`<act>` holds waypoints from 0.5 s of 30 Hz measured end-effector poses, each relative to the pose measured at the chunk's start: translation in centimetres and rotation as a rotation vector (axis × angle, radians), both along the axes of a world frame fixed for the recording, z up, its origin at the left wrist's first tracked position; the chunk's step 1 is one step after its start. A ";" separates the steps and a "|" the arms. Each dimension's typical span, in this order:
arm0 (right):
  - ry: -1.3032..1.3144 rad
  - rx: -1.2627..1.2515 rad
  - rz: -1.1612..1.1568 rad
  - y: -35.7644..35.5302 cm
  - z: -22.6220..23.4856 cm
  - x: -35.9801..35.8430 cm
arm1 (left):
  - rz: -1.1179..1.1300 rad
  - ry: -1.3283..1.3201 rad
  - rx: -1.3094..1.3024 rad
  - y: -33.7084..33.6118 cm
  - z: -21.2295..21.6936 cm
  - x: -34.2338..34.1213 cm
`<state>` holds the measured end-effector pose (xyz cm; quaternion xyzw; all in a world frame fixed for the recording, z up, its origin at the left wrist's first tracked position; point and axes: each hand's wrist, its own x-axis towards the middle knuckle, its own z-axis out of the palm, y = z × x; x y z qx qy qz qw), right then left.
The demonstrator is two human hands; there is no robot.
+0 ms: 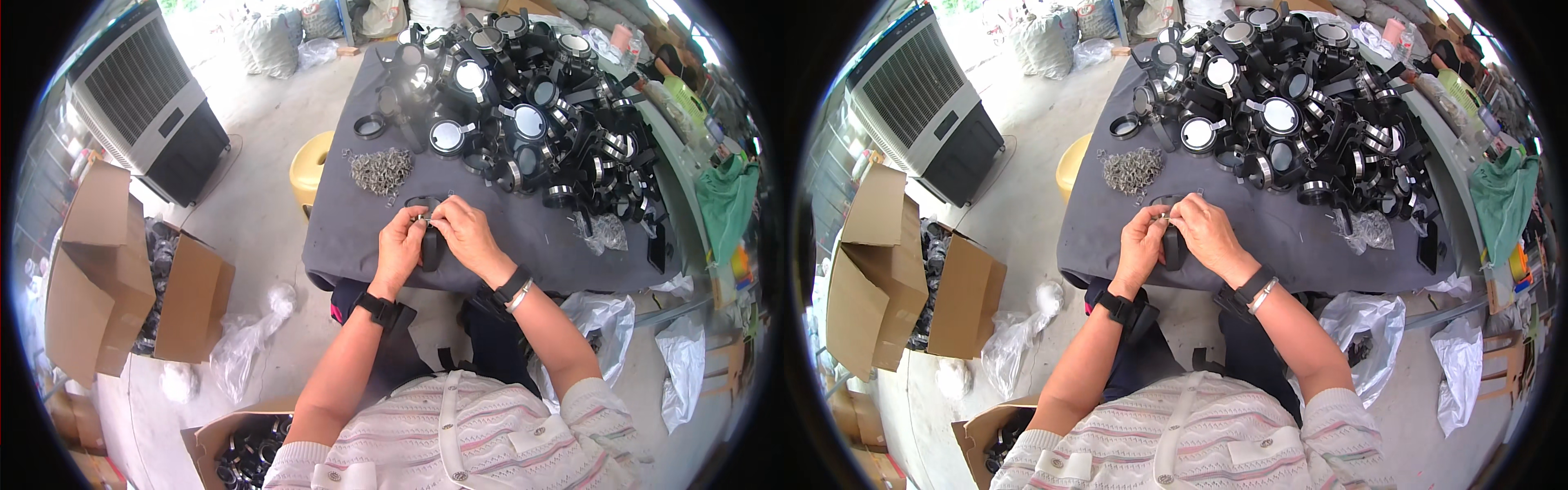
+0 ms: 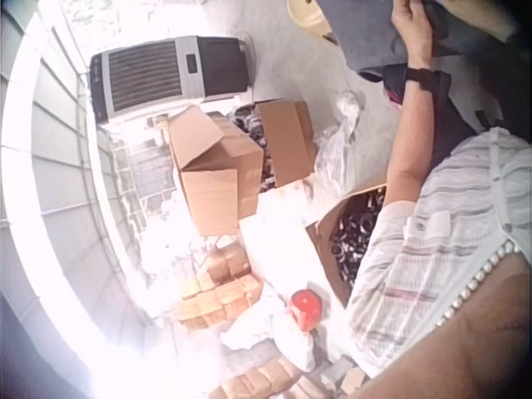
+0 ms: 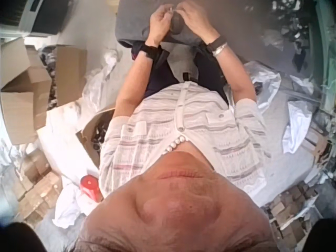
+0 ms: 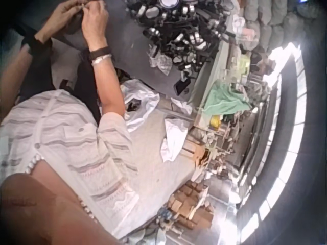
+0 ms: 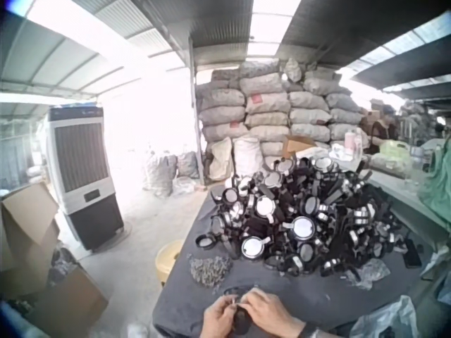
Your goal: Assembling small mechanical components into plastic housings at a workstation.
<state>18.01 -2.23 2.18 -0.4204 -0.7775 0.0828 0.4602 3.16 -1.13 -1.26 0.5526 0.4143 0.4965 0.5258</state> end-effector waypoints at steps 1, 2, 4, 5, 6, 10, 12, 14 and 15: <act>0.001 -0.003 0.001 0.0 -0.1 -0.2 | -0.001 -0.004 -0.001 -0.1 0.0 0.0; 0.000 0.022 -0.004 0.1 -0.2 -0.4 | 0.000 -0.003 -0.003 -0.1 -0.1 -0.1; 0.000 0.046 -0.011 0.1 -0.3 -0.8 | -0.008 -0.044 -0.021 -0.1 -0.3 -0.2; 0.008 0.062 -0.001 0.2 -0.3 -0.8 | -0.010 -0.043 -0.022 -0.1 -0.2 -0.3; 0.016 0.079 0.007 0.1 -0.3 -0.9 | -0.009 -0.058 -0.031 -0.1 -0.2 -0.3; 0.006 0.069 -0.019 -0.1 0.0 -0.4 | -0.040 -0.078 -0.010 -0.3 0.2 0.0; 0.008 0.092 0.010 0.1 -0.2 -0.3 | -0.014 -0.085 0.010 0.0 -0.3 0.2; -0.001 0.046 0.010 0.3 -0.5 -0.5 | 0.005 -0.079 0.018 -0.2 0.0 0.0; -0.010 0.045 0.018 0.5 -0.5 -0.6 | 0.007 -0.077 0.030 -0.2 0.0 -0.3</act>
